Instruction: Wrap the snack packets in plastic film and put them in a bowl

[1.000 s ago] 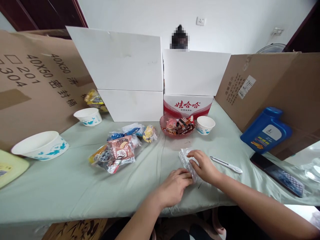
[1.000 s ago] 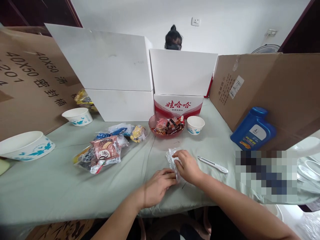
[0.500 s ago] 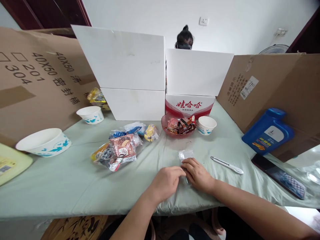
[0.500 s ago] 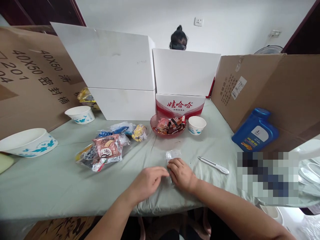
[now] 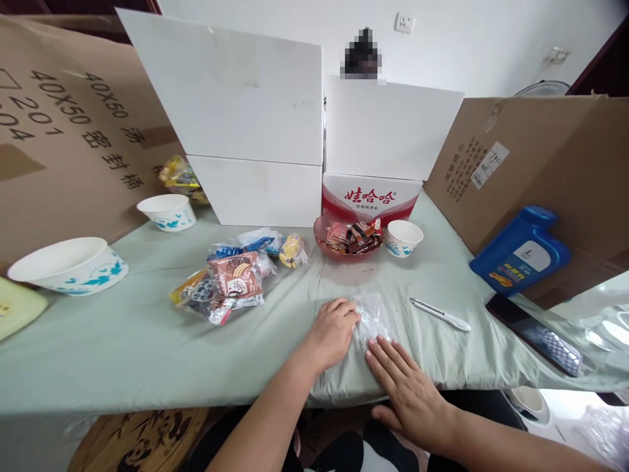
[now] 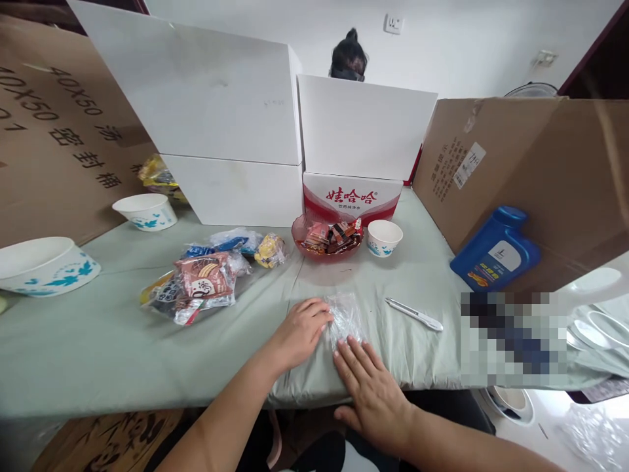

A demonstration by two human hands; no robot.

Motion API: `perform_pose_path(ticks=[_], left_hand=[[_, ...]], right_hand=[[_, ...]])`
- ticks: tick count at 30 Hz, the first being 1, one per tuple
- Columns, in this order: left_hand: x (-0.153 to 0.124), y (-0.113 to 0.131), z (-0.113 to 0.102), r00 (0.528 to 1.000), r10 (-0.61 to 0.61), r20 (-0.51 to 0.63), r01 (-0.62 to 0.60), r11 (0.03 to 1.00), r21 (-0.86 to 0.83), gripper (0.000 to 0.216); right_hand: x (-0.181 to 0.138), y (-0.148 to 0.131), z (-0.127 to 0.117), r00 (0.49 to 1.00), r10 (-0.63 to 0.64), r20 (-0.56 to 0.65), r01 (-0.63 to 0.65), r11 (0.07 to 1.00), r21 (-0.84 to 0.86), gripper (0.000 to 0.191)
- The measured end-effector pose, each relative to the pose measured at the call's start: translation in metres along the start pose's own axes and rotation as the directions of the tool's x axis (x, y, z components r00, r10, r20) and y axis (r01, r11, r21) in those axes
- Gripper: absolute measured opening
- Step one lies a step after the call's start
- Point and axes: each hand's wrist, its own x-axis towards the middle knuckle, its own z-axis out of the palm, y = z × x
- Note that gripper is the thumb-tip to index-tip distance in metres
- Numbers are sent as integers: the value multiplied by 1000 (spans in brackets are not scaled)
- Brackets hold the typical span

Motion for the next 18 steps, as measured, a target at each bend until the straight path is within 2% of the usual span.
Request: perform_pose_path(ticks=[3,7,10,14,18], left_hand=[[0,4,2,999,0,-36,1,1000,26,28],[2,12,4,991,52,-121,-45,997,60,29],[4,20,7,995,81,-65,-78,996,46,27],[6,26,12,997,55,46,-57,997,43,26],[4,25,13,997,53,49,-54,998,17,31]], right_hand=[[-12,-5,0,998,18,-58,-21,998,-52,75],[-13,-2,0,990,65,-122,-72,996,-54,58],[-11,-1,-2,987,75,-141,-75,997,2,41],[-9,-2,-8,982,68,-174,-45,990,135,35],[-3,1,-18,985,78,-153,-32,959,281,24]])
